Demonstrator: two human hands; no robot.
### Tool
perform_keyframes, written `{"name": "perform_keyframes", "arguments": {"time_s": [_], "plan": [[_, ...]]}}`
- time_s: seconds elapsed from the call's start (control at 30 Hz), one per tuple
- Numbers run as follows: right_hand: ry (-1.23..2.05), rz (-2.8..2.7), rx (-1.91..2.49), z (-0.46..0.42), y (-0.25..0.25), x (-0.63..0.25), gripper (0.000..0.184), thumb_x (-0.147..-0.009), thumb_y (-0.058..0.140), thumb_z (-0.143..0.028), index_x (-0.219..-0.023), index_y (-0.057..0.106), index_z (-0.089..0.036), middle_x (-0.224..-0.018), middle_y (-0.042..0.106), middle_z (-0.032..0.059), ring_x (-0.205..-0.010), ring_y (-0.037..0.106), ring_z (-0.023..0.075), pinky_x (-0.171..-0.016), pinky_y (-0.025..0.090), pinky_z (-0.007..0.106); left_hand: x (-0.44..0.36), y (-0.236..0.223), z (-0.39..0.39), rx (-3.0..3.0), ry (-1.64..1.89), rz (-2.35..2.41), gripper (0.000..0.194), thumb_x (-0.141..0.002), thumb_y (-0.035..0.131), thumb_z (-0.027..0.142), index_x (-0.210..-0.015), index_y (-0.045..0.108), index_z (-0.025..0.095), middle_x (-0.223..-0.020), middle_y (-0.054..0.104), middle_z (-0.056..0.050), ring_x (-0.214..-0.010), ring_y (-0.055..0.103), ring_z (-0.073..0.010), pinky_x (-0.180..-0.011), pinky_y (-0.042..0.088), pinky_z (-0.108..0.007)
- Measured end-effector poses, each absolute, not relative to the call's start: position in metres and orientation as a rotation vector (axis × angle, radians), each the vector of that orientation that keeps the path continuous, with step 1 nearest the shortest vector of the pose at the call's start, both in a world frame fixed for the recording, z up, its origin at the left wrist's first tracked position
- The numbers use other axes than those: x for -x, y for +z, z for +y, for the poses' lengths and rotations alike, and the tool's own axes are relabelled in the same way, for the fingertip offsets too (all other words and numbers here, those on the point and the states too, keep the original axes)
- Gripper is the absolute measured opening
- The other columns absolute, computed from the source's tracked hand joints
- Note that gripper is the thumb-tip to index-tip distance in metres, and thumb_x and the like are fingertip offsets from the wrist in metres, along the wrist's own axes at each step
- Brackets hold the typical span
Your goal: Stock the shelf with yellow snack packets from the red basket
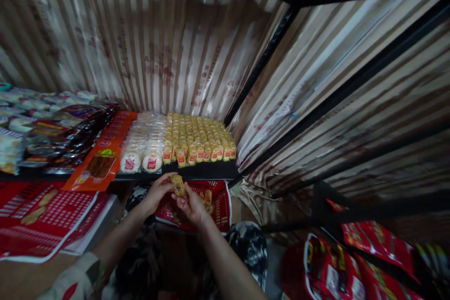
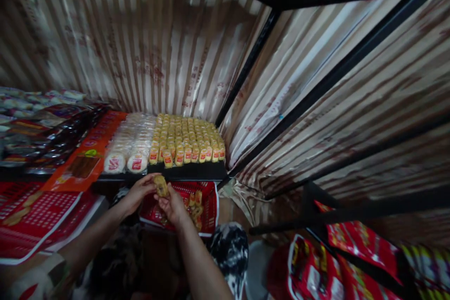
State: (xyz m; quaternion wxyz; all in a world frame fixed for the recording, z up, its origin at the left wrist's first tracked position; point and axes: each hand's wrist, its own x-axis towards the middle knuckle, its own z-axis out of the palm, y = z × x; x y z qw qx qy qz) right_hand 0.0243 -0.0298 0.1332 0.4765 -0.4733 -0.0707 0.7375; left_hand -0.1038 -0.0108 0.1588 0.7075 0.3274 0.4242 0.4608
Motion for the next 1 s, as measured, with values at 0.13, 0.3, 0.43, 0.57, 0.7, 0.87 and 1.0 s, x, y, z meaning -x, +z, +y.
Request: {"name": "perform_keyframes", "arguments": {"time_s": [0.13, 0.3, 0.43, 0.57, 0.7, 0.87, 1.0], "plan": [[1.626, -0.276, 1.11, -0.029, 0.133, -0.018, 0.014, -0.073, 0.069, -0.024, -0.081, 0.062, -0.015, -0.074, 0.068, 0.0022, -0.062, 0.064, 0.01, -0.053, 0.048, 0.015, 0.11, 0.161, -0.009, -0.613, 1.083, 0.996, 0.046, -0.052, 0.069, 0.018, -0.097, 0.062, 0.014, -0.083, 0.067, -0.002, -0.076, 0.061, -0.0136, -0.072, 0.047, -0.025], [1.396, -0.313, 1.156, -0.026, 0.133, -0.013, 0.029, -0.06, 0.074, -0.023, -0.087, 0.062, -0.02, -0.079, 0.066, -0.0018, -0.068, 0.062, 0.0093, -0.057, 0.048, 0.017, 0.119, 0.162, -0.01, -0.568, 1.067, 0.942, 0.029, -0.054, 0.066, 0.019, -0.082, 0.062, 0.013, -0.082, 0.067, -0.004, -0.079, 0.062, -0.017, -0.073, 0.05, -0.03], [1.303, -0.417, 1.114, -0.023, 0.13, -0.009, 0.044, -0.056, 0.076, -0.028, -0.096, 0.059, -0.02, -0.08, 0.066, -0.002, -0.07, 0.062, 0.0117, -0.065, 0.049, 0.022, 0.121, 0.163, -0.012, -0.55, 1.06, 0.945, 0.029, -0.06, 0.067, 0.026, -0.086, 0.062, 0.014, -0.087, 0.068, -0.006, -0.08, 0.063, -0.018, -0.067, 0.051, -0.029], [1.212, -0.508, 1.141, -0.023, 0.125, -0.002, 0.044, -0.057, 0.074, -0.032, -0.097, 0.056, -0.021, -0.086, 0.066, -0.0007, -0.076, 0.062, 0.0145, -0.071, 0.05, 0.027, 0.116, 0.161, -0.011, -0.577, 1.113, 1.042, 0.038, -0.061, 0.071, 0.026, -0.095, 0.06, 0.015, -0.09, 0.066, -0.005, -0.076, 0.062, -0.0148, -0.06, 0.05, -0.023], [1.15, -0.547, 1.207, -0.023, 0.118, 0.005, 0.038, -0.057, 0.071, -0.031, -0.09, 0.055, -0.022, -0.08, 0.064, -0.0017, -0.073, 0.062, 0.0143, -0.067, 0.049, 0.025, 0.111, 0.159, -0.004, -0.579, 1.213, 1.168, 0.042, -0.058, 0.073, 0.022, -0.096, 0.056, 0.016, -0.076, 0.062, 0.0, -0.068, 0.061, -0.0111, -0.059, 0.048, -0.021], [1.147, -0.661, 1.315, -0.013, 0.111, 0.004, 0.029, -0.06, 0.068, -0.034, -0.081, 0.055, -0.021, -0.073, 0.063, -0.0015, -0.066, 0.061, 0.0149, -0.061, 0.048, 0.025, 0.11, 0.15, 0.014, -0.718, 1.257, 1.278, 0.037, -0.057, 0.072, 0.03, -0.087, 0.056, 0.016, -0.074, 0.062, 0.0, -0.067, 0.061, -0.014, -0.062, 0.049, -0.026], [1.084, -0.719, 1.402, 0.004, 0.11, 0.003, 0.024, -0.057, 0.066, -0.028, -0.078, 0.056, -0.021, -0.069, 0.063, -0.0029, -0.063, 0.06, 0.0139, -0.061, 0.048, 0.024, 0.109, 0.145, 0.032, -0.975, 1.288, 1.391, 0.028, -0.062, 0.066, 0.029, -0.086, 0.058, 0.017, -0.076, 0.064, -0.002, -0.073, 0.063, -0.0174, -0.07, 0.05, -0.031]]}}
